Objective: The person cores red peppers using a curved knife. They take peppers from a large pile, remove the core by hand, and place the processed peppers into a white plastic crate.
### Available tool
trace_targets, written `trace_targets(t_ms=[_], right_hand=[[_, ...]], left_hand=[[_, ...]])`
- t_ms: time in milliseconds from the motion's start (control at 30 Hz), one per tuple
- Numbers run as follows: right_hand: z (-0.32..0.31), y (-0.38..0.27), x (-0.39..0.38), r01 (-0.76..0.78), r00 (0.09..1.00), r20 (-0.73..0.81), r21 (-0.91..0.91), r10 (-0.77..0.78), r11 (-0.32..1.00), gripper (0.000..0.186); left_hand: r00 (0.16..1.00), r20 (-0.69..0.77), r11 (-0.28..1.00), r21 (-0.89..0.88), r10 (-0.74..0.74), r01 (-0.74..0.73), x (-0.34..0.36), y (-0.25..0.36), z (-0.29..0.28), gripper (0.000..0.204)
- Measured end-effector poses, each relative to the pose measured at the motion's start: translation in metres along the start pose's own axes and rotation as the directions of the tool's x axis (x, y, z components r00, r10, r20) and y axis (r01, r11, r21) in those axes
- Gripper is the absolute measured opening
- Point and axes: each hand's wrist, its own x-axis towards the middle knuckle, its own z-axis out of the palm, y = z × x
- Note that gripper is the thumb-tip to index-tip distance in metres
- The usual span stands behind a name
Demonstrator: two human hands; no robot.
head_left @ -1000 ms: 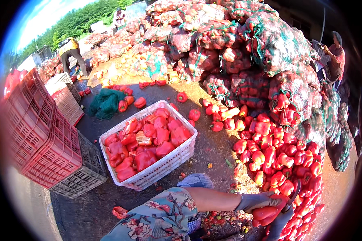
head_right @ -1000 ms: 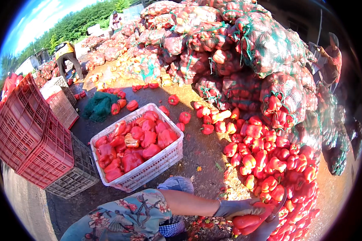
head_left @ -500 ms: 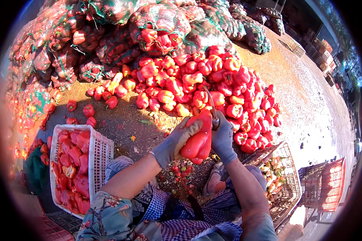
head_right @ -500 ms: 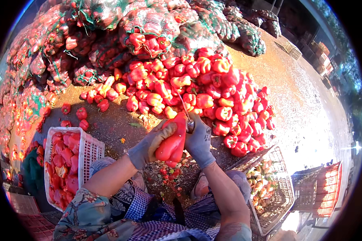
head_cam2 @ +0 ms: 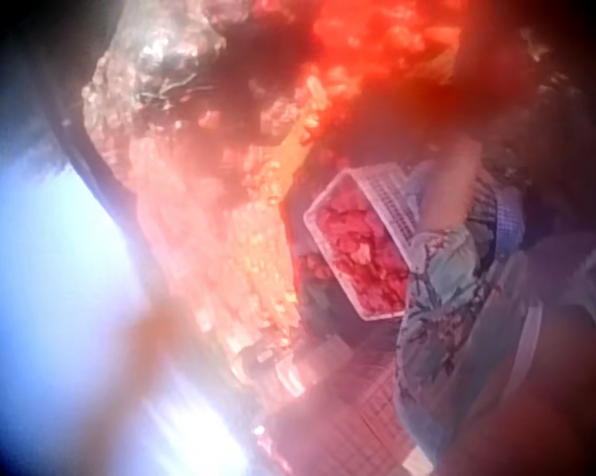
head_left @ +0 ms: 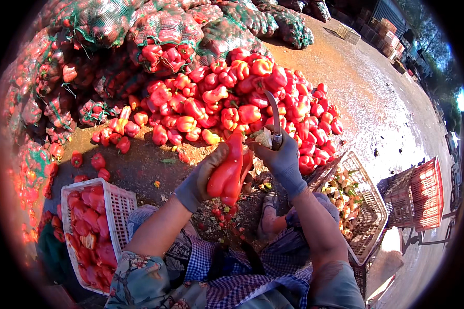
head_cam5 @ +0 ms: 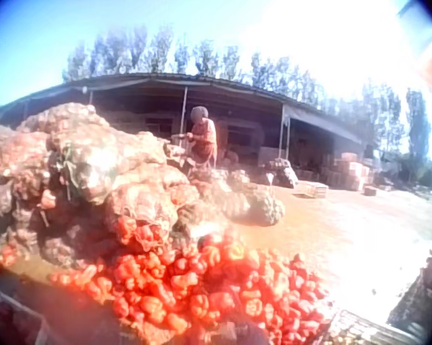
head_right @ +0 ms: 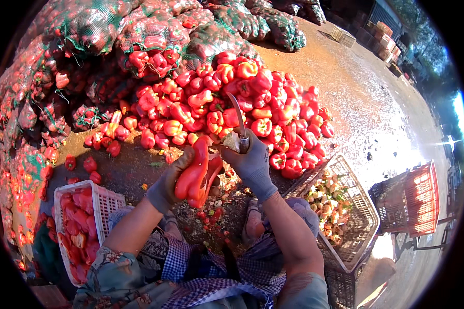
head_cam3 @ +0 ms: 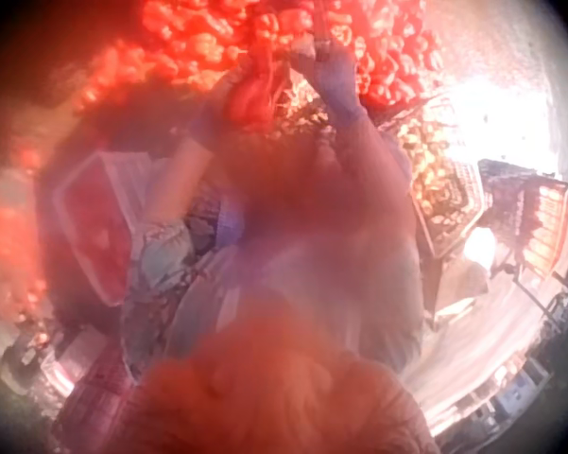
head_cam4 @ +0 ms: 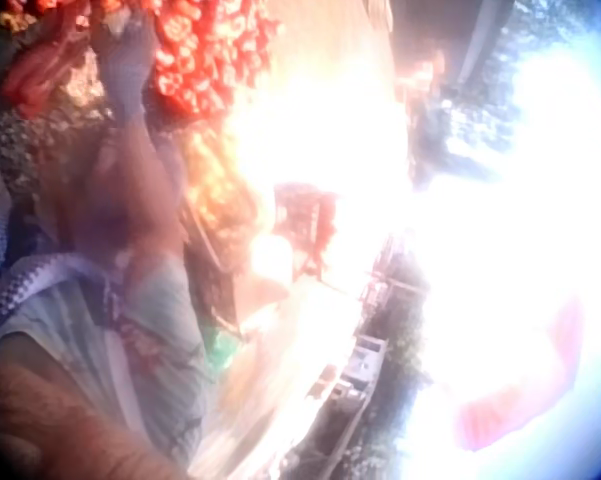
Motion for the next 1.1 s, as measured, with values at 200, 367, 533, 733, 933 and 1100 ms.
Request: trace_targets(t_ms=[200,367,533,733,933,1100], right_hand=[[-0.125,0.015,-0.010,-0.011,0.957,-0.264,-0.440,-0.118,0.898,0.045],[-0.233,0.051,-0.056,-0.376,0.870,-0.492,-0.618,0.034,0.690,0.046],[-0.285,0.092,-0.047,-0.126,0.869,-0.490,-0.359,-0.071,0.925,0.032],[-0.176,0.027,-0.004,0.028,0.921,-0.354,-0.350,-0.160,0.936,0.039],[-0.109,0.021,0.015,0.097,0.969,-0.193,-0.272,-0.153,0.957,0.046],[-0.045,-0.036,-0.004,0.404,0.857,0.246,-0.866,-0.452,0.295,0.012]], left_hand=[[0.947,0.319,0.929,-0.361,0.041,0.082,-0.008,0.010,-0.021,0.083],[0.961,0.206,0.940,-0.324,0.184,-0.111,-0.029,0.025,-0.035,0.075],[0.721,-0.123,0.729,0.029,0.682,-0.684,-0.028,0.050,-0.031,0.054],[0.179,-0.497,0.362,0.303,0.849,-0.882,-0.172,0.071,-0.041,0.054],[-0.383,-0.700,0.450,0.694,0.602,-0.561,-0.378,-0.037,-0.137,0.054],[-0.826,-0.361,0.662,0.749,0.433,0.020,-0.564,-0.094,-0.185,0.060]])
